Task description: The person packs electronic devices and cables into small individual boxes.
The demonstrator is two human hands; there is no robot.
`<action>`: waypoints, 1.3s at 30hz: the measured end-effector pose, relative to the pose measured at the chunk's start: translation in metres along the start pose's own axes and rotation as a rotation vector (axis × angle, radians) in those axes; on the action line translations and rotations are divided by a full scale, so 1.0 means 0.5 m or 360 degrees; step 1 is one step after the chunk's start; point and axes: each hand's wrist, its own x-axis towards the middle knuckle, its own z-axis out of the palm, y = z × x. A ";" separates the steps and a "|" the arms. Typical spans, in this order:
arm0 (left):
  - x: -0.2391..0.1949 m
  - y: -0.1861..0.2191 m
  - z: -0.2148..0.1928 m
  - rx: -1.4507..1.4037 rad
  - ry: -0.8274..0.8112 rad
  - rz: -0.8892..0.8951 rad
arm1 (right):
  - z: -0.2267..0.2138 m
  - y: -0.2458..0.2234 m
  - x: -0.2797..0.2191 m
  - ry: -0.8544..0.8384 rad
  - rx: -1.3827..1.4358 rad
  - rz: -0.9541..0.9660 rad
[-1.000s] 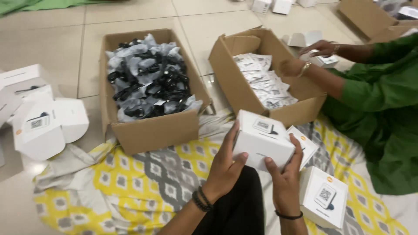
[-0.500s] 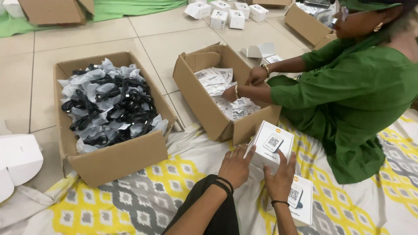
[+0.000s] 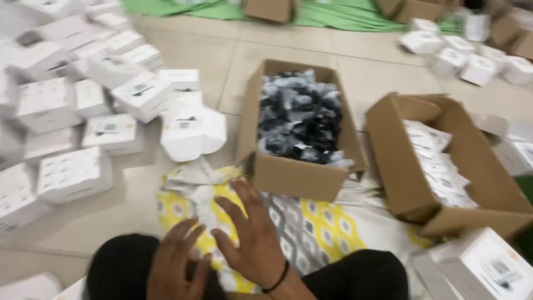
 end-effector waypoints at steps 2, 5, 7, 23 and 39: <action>-0.079 -0.048 -0.127 0.0272 0.0151 -0.0225 | 0.087 -0.091 0.042 -0.0258 0.0259 -0.0153; -0.212 -0.081 -0.267 0.0663 0.0397 -0.0754 | 0.232 -0.200 0.058 -0.0655 0.0642 -0.0421; -0.302 -0.086 -0.309 0.0856 0.0570 -0.1121 | 0.321 -0.252 0.044 -0.0839 0.0853 -0.0609; -0.604 -0.256 -0.154 -0.0685 0.1141 -0.2483 | 0.648 -0.357 -0.141 -0.2364 -0.0028 0.0155; -0.120 -0.031 -0.315 -0.1241 0.1009 -0.1299 | 0.225 -0.215 0.068 -0.0450 0.1443 0.0221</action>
